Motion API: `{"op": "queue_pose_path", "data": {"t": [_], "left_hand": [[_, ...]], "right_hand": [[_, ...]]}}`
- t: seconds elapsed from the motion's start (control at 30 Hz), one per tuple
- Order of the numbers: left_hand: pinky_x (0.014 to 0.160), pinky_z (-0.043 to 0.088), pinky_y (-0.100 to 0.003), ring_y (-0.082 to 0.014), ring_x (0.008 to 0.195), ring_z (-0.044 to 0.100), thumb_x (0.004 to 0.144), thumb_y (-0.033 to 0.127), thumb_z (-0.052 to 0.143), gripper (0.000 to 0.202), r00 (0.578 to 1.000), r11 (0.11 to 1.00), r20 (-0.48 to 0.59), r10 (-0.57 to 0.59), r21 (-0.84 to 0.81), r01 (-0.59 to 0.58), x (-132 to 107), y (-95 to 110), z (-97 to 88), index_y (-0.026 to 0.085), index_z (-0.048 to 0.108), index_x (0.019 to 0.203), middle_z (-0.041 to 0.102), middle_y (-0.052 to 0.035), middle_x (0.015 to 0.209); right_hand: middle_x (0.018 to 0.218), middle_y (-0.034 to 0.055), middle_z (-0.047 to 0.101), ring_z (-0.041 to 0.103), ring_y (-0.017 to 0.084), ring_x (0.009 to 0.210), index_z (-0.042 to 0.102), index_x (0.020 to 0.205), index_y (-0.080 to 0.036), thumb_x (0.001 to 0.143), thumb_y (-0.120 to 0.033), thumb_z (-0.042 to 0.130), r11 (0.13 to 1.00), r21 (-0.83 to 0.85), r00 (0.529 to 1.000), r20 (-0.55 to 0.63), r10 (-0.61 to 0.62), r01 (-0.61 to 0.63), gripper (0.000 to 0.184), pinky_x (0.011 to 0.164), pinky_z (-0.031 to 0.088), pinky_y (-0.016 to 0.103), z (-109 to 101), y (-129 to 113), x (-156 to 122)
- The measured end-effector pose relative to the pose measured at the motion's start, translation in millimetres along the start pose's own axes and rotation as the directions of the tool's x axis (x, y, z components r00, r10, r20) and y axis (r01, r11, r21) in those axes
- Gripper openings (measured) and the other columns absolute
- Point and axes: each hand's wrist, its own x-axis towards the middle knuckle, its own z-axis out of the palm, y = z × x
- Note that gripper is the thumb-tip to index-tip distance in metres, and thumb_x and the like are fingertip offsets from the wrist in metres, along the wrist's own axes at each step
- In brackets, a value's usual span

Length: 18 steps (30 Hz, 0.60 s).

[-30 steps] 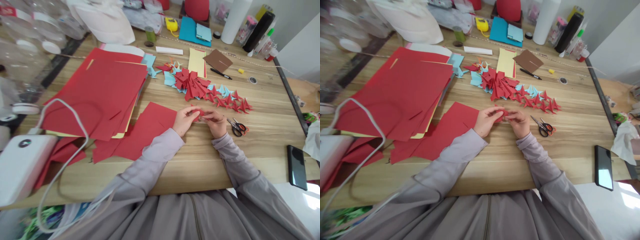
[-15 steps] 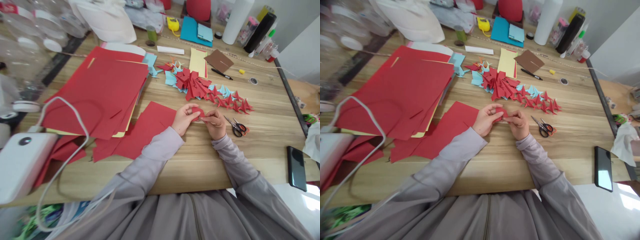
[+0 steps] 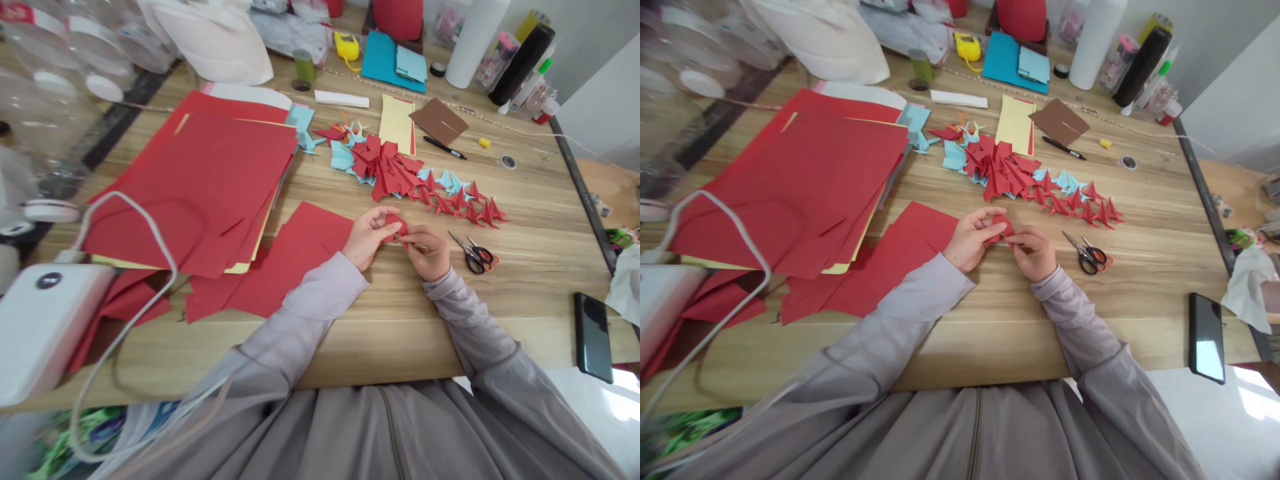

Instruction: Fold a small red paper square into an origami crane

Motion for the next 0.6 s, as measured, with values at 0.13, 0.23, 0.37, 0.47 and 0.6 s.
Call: {"op": "queue_pose_path", "data": {"t": [0.13,0.23,0.37,0.47,0.6], "left_hand": [[0.055,0.046,-0.02,-0.0075,0.052,0.057,0.057,0.018,0.077,0.036,1.0,0.999,-0.003,-0.025,-0.023,0.025,1.2,0.2,-1.9,0.016,0.057,0.087,0.061,0.0048,0.061],[0.053,0.044,-0.02,-0.0072,0.051,0.055,0.061,0.015,0.073,0.032,0.999,0.998,-0.016,-0.043,-0.044,0.042,1.6,2.7,-1.8,0.017,0.054,0.087,0.059,0.0058,0.059],[0.052,0.045,-0.021,-0.0087,0.051,0.054,0.07,0.016,0.063,0.023,0.999,0.999,0.02,-0.033,-0.014,0.034,1.0,3.8,-0.7,0.017,0.055,0.091,0.058,0.0045,0.06],[0.052,0.044,-0.02,-0.0083,0.051,0.054,0.074,0.017,0.06,0.018,0.998,0.999,0.068,-0.014,0.036,0.012,0.4,1.4,-0.6,0.017,0.056,0.092,0.058,0.0034,0.061],[0.05,0.043,-0.019,-0.0077,0.052,0.052,0.076,0.018,0.06,0.017,0.995,0.997,0.096,-0.008,0.079,0.0,0.0,-1.5,-1.3,0.017,0.057,0.092,0.057,0.0033,0.063]], "right_hand": [[0.079,0.0045,0.069,0.064,0.016,0.073,0.073,0.076,-0.025,0.076,-0.02,0.061,0.999,0.038,1.0,0.007,0.012,-0.012,0.013,0.067,0.052,0.031,0.8,-4.1,0.1],[0.079,0.0043,0.069,0.063,0.016,0.072,0.072,0.072,-0.023,0.075,-0.021,0.06,0.985,0.171,0.999,0.029,0.03,-0.035,0.012,0.065,0.051,0.031,-1.1,-5.7,0.6],[0.076,0.0028,0.068,0.063,0.016,0.071,0.069,0.071,-0.021,0.076,-0.025,0.062,0.878,0.434,0.978,0.035,0.207,-0.201,0.01,0.066,0.051,0.031,-3.6,-0.1,1.5],[0.063,-0.0006,0.066,0.059,0.012,0.056,0.067,0.075,-0.02,0.075,-0.034,0.067,0.742,0.542,0.909,0.116,0.399,-0.395,0.014,0.056,0.049,0.027,-2.4,4.7,2.9],[0.053,-0.0026,0.062,0.056,0.011,0.048,0.065,0.067,-0.019,0.069,-0.045,0.072,0.709,0.518,0.868,0.157,0.471,-0.478,0.027,0.051,0.048,0.025,-0.5,2.9,5.6]]}}
